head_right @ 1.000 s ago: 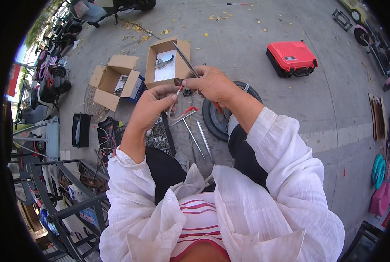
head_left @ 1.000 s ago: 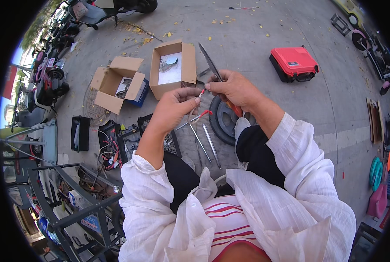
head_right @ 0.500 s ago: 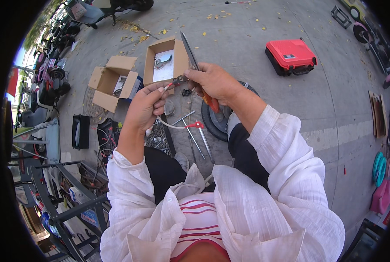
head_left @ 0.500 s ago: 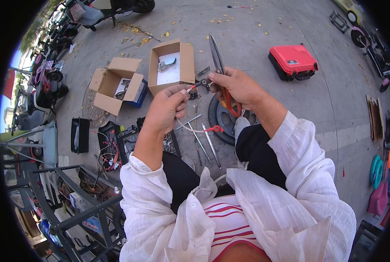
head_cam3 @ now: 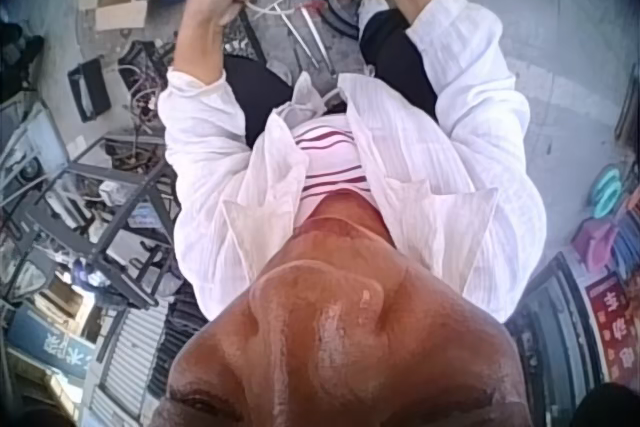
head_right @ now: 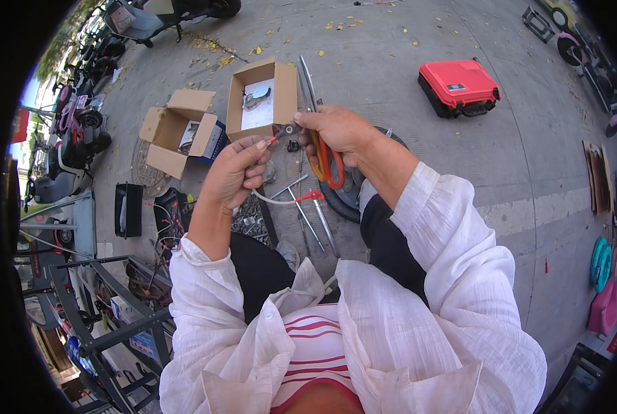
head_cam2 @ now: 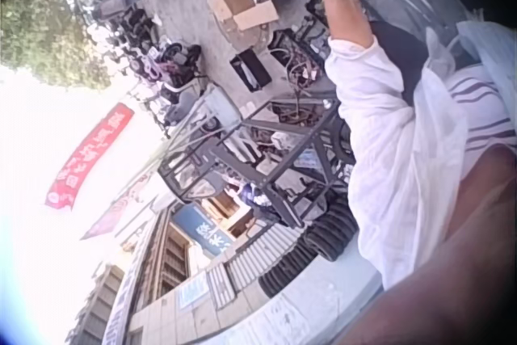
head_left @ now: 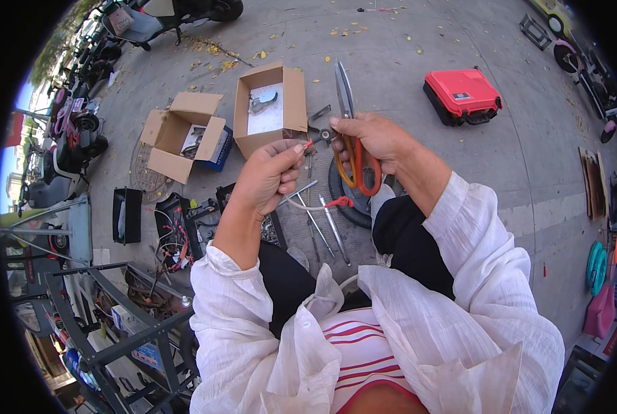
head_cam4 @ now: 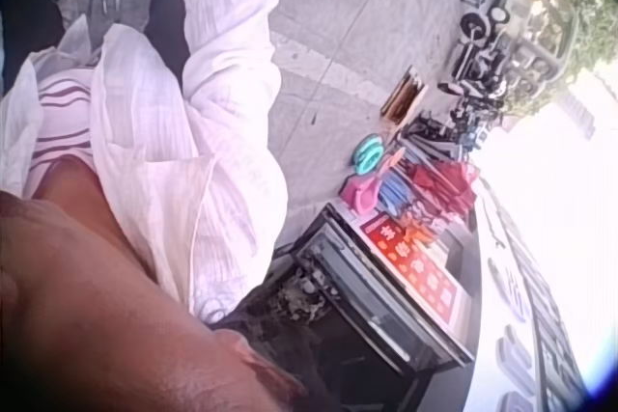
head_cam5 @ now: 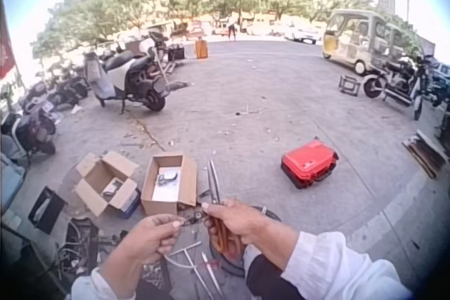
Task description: The person sits on the ground and uses a metal bar to pry a tire off a wheel rim. They then handle a small electrical component with wires and use scissors to cut the wire insulation.
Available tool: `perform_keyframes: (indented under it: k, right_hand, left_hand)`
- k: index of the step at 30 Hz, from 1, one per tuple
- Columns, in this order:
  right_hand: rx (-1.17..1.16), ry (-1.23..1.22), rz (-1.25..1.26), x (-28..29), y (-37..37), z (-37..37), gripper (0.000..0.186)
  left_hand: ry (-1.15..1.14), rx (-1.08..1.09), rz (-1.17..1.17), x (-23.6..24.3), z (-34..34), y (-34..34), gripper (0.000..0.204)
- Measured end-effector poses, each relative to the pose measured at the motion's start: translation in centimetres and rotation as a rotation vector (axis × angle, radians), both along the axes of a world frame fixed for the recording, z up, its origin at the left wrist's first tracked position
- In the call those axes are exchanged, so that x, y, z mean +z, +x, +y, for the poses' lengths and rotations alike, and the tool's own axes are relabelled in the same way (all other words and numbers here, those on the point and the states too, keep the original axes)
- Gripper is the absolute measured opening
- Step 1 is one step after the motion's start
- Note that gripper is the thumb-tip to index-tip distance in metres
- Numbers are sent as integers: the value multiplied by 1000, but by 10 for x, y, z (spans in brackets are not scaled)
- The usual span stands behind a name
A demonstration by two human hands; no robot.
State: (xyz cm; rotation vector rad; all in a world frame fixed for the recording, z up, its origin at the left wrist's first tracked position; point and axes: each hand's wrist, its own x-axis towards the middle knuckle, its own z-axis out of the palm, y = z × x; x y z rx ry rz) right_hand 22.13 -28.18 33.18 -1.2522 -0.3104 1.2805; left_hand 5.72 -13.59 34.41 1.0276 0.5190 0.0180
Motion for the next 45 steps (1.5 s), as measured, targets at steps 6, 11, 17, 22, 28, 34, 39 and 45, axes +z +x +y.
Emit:
perform_keyframes:
  k: [6,11,17,22,28,34,39,45]
  right_hand:
    - [14,-23,-78,-5,0,0,25]
    - [2,44,-288,7,-16,-2,25]
    - [-87,247,-539,17,-33,-6,22]
    - [-80,238,-531,28,-41,-15,25]
    - [-57,17,-801,40,-44,-27,29]
    - [-4,7,-986,37,-40,-33,32]
    - [0,136,-936,34,-46,-33,35]
    - [17,72,-946,34,-48,-28,36]
  left_hand:
    - [79,55,13,-8,-8,2,21]
    - [617,117,-22,-10,-24,7,24]
    - [1128,411,-275,-8,-35,8,17]
    - [1743,580,-596,6,-21,2,26]
    - [1896,645,-636,18,-17,-8,29]
    - [1243,733,-539,4,-15,-3,22]
    - [766,705,-421,12,-12,1,19]
    - [362,639,-391,5,0,-4,23]
